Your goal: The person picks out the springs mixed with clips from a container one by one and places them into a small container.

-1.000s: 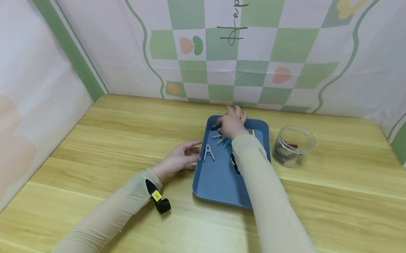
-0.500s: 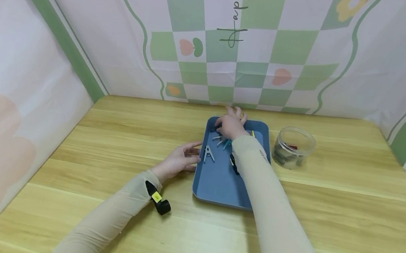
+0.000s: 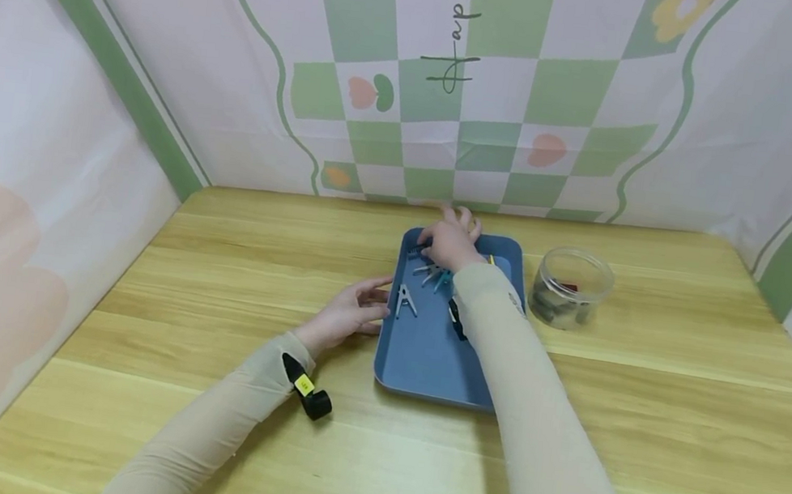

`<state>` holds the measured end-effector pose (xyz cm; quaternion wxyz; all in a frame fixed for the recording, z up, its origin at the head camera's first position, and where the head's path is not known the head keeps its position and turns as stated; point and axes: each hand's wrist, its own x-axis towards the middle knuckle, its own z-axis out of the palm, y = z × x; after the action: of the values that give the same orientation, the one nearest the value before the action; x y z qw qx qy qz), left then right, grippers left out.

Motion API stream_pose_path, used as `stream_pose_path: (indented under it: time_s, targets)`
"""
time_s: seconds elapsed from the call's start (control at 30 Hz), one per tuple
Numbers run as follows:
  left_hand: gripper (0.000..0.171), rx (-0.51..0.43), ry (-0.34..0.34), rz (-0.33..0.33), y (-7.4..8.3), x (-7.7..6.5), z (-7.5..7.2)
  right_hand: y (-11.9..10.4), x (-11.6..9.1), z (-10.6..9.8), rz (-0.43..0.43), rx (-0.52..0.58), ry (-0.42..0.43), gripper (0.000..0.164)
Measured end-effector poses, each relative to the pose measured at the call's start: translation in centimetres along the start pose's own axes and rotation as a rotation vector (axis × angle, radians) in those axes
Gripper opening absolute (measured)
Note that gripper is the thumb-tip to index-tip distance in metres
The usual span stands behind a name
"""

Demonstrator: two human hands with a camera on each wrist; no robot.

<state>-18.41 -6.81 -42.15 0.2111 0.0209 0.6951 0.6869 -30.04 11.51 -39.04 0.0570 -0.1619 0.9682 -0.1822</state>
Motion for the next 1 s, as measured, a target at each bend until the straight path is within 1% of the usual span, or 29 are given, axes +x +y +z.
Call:
stream_pose_path:
  time_s: [0.17,0.43,0.7,0.83,1.0]
  targets:
    - [0.058,0.01,-0.006,0.016,0.0,0.0,0.0,-0.1,-0.1,-0.5,0.005,0.009,0.003,0.022]
    - [0.058,0.013,-0.007,0.014,0.1,0.0,0.0,-0.2,-0.2,-1.3,0.003,0.008,0.003,0.022]
    - [0.059,0.019,-0.011,0.017,-0.1,-0.2,0.0,-0.7,-0.7,-2.5,-0.047,-0.003,0.019,0.02]
    - [0.058,0.019,-0.012,0.015,-0.2,-0.2,0.0,-0.9,-0.9,-3.1,-0.069,-0.021,0.012,0.02]
    - [0.059,0.016,-0.011,0.019,-0.1,-0.1,0.1,-0.9,-1.4,-3.9,-0.091,-0.021,0.034,0.019]
